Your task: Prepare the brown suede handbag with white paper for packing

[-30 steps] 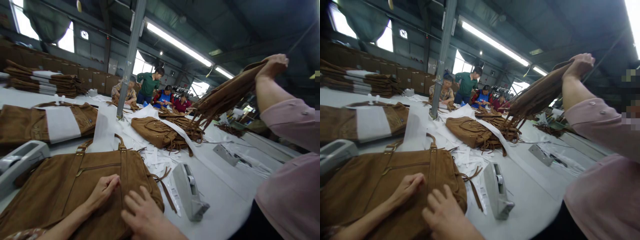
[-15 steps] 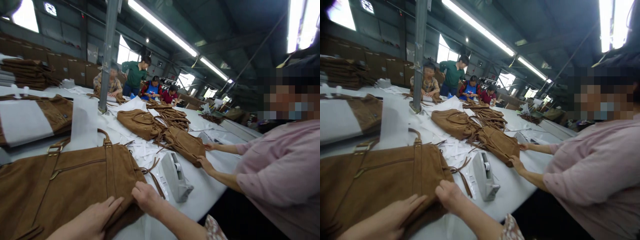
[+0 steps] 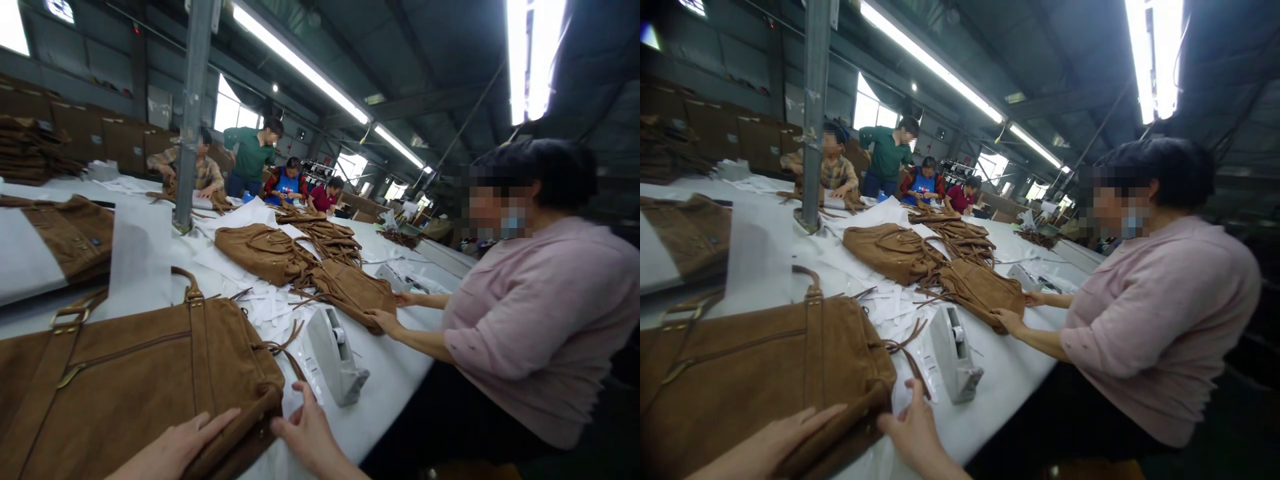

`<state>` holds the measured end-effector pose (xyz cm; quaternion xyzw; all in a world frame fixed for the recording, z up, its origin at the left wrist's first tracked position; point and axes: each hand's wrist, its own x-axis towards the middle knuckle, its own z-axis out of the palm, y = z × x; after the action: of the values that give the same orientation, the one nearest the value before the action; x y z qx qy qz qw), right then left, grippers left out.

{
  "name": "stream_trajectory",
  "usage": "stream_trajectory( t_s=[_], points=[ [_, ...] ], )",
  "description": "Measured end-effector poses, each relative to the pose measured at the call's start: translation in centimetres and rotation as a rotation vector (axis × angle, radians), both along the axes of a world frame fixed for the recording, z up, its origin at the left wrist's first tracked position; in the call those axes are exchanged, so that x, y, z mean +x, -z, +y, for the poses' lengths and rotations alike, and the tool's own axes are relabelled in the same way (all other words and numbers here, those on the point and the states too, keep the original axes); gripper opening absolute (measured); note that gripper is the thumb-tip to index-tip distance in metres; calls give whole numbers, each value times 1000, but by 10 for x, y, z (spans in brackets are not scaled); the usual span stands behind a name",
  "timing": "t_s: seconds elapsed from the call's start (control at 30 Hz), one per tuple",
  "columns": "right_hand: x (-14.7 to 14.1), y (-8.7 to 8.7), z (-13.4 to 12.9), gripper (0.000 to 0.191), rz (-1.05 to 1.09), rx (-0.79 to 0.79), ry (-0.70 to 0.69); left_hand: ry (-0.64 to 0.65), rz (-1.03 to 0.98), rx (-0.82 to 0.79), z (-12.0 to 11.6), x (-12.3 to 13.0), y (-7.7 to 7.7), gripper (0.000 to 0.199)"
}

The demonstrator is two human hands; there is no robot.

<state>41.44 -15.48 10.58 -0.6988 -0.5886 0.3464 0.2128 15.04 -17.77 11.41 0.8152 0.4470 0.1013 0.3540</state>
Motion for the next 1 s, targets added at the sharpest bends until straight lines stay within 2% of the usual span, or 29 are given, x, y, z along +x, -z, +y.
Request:
stream_trajectory(
  t_s=[0.03, 0.1, 0.2, 0.27, 0.37, 0.47, 0.57, 0.67, 0.73, 0.77, 0.83, 0.87, 0.9, 0.93, 0.97, 1.0],
  points=[
    [-3, 8, -5, 71, 92, -113, 40, -7, -25, -28, 1, -1, -2, 86],
    [-11, 20, -11, 81, 288, -207, 102, -33, -52, -77, 1, -1, -3, 79],
    [-21, 28, -13, 94, 502, -187, 213, -51, -89, -68, 0, -1, 1, 74],
    [-25, 28, -12, 94, 589, -202, 268, -47, -131, -30, 0, -2, 8, 75],
    [-32, 22, -10, 81, 650, -184, 279, -67, -193, 65, 1, -7, 16, 73],
    [-42, 17, -10, 57, 623, -172, 280, -61, -200, 240, -1, -12, 21, 72],
    [-45, 25, -14, 42, 616, -50, 236, 36, -124, 396, -8, -6, 28, 77],
    [-31, 39, -21, 35, 527, 89, 90, 153, 17, 454, -13, 11, 48, 83],
    [-11, 36, -25, 40, 289, 103, -37, 185, 68, 457, -11, 22, 67, 85],
    [0, 29, -25, 50, 119, 115, -101, 194, 71, 444, -9, 27, 78, 84],
    [18, 3, -23, 79, -238, 196, -278, 219, 51, 412, -3, 33, 98, 82],
    [23, -14, -20, 91, -388, 267, -422, 229, 43, 390, -1, 35, 107, 81],
    [25, -31, -16, 94, -497, 351, -611, 231, 43, 371, 2, 36, 115, 80],
    [23, -47, -10, 87, -565, 442, -813, 228, 50, 361, 4, 37, 121, 78],
    [19, -60, -4, 72, -598, 530, -996, 226, 61, 357, 6, 38, 125, 75],
    [13, -70, 3, 53, -612, 605, -1113, 220, 77, 358, 8, 38, 127, 73]
  ],
)
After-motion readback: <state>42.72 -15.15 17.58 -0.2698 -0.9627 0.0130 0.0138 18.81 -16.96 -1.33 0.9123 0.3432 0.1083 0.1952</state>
